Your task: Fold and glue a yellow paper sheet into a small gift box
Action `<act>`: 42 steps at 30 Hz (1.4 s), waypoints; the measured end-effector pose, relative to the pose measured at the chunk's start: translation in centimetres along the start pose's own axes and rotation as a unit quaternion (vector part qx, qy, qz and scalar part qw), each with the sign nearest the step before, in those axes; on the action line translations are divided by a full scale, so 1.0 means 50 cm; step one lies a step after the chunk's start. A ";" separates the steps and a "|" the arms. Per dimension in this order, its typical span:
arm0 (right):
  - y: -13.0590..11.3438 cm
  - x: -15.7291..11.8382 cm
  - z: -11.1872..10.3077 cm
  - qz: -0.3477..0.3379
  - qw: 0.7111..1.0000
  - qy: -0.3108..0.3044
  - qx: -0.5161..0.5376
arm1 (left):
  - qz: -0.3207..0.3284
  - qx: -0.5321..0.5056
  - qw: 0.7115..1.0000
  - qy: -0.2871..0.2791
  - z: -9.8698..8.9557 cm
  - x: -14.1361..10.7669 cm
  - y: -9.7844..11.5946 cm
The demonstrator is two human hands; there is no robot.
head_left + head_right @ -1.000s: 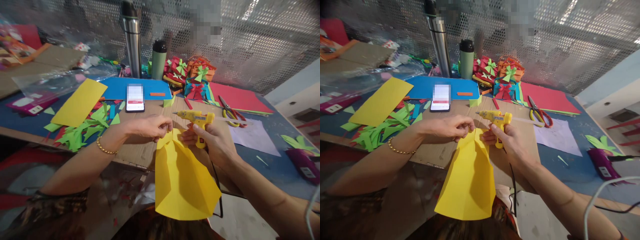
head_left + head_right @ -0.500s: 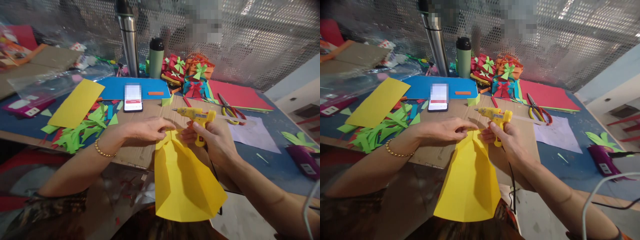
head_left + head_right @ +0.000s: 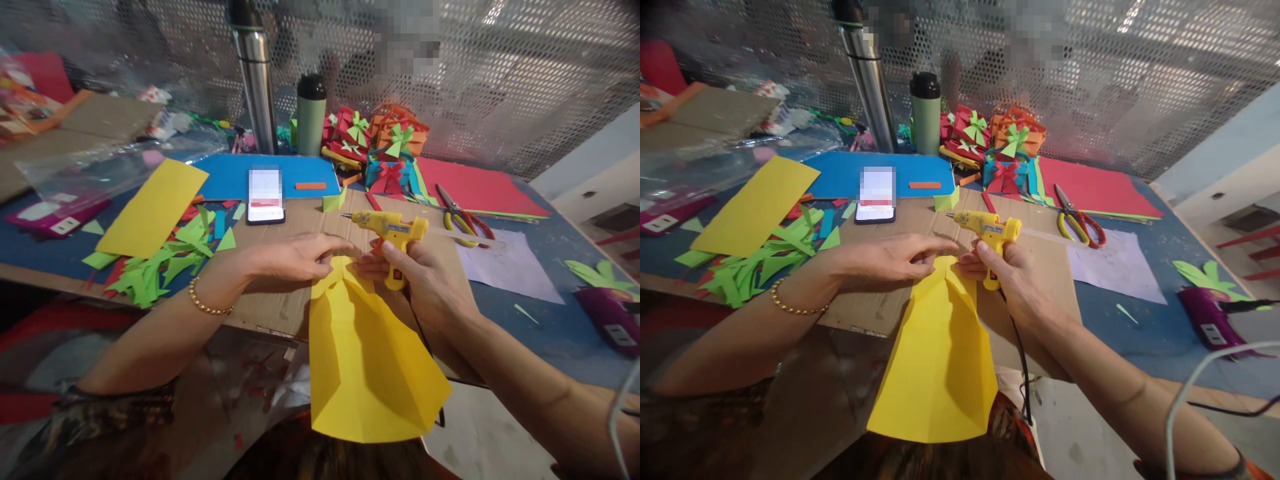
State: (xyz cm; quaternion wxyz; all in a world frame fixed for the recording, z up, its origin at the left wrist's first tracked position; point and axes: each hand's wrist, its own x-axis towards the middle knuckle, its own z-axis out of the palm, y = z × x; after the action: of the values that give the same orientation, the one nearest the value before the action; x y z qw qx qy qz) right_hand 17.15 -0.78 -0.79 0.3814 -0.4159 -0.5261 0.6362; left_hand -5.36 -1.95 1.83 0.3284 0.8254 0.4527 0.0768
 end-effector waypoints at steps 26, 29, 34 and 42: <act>0.007 -0.004 -0.007 0.013 1.000 0.006 0.010 | -0.024 -0.014 1.000 0.009 0.005 -0.004 -0.011; 0.005 -0.008 -0.006 0.008 1.000 0.006 0.007 | -0.008 -0.027 1.000 -0.004 0.006 0.000 -0.019; 0.003 -0.015 -0.007 -0.001 1.000 0.015 -0.008 | 0.010 -0.085 0.996 -0.036 0.003 0.004 -0.006; 0.004 -0.011 -0.008 0.002 1.000 0.006 -0.010 | 0.011 -0.069 0.997 -0.031 0.004 0.001 -0.001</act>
State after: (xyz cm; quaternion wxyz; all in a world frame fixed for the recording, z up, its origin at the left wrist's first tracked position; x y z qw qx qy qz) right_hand 17.72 -1.18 -0.98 0.3789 -0.4242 -0.5292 0.6296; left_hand -5.27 -2.02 1.65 0.3978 0.8076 0.4268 0.0859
